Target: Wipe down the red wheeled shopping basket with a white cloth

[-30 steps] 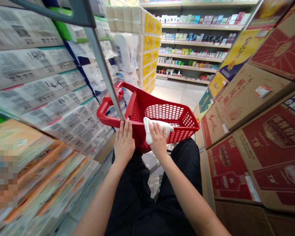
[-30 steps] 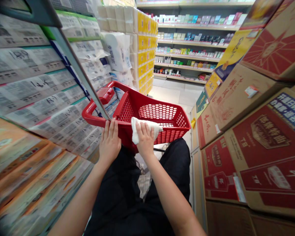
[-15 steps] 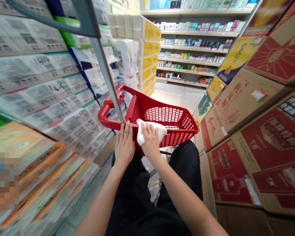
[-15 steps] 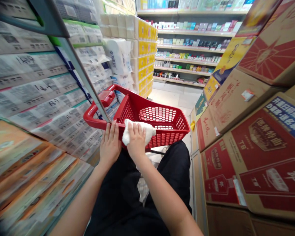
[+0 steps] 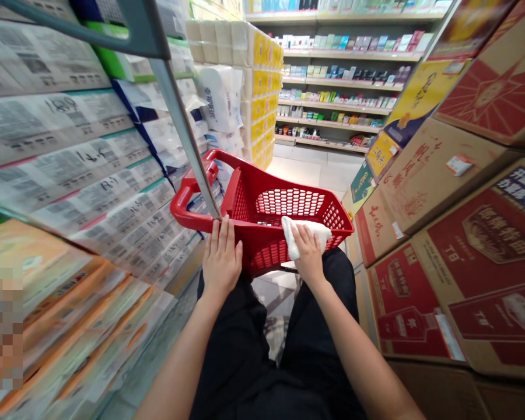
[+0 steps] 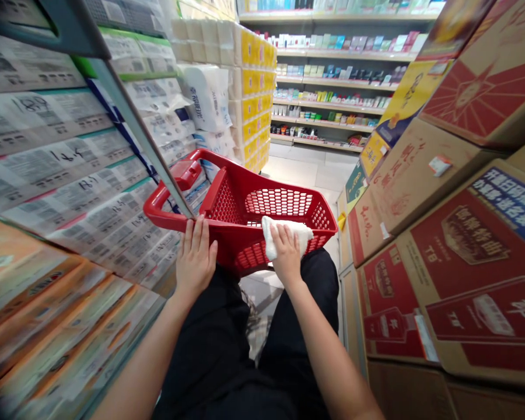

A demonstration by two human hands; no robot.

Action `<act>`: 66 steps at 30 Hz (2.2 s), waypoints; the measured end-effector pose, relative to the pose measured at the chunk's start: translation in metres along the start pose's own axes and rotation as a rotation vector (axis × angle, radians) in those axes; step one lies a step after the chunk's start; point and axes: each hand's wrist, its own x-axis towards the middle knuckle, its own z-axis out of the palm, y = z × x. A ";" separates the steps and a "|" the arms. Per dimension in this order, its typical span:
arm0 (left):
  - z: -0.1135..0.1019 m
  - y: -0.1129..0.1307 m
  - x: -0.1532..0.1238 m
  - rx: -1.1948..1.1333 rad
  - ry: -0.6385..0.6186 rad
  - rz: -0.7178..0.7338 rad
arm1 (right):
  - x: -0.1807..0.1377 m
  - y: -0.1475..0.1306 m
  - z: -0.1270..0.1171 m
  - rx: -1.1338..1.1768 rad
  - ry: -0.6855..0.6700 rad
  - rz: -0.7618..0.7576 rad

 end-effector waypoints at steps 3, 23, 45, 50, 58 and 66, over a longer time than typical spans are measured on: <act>0.000 0.000 0.000 -0.004 0.004 0.003 | 0.003 0.000 -0.003 -0.009 0.002 0.083; -0.001 -0.002 0.000 0.008 0.001 0.023 | 0.005 -0.025 0.006 -0.040 0.020 -0.031; -0.001 -0.005 -0.002 -0.012 -0.010 0.025 | 0.022 -0.094 0.004 0.100 -0.016 -0.137; -0.002 0.000 0.000 -0.033 -0.001 0.004 | 0.005 -0.020 0.004 -0.022 0.024 -0.005; 0.001 -0.001 0.000 -0.004 0.009 0.014 | 0.012 -0.047 0.000 0.001 -0.022 0.129; 0.001 -0.010 -0.004 0.021 -0.049 0.061 | 0.031 -0.148 0.002 0.163 0.002 -0.127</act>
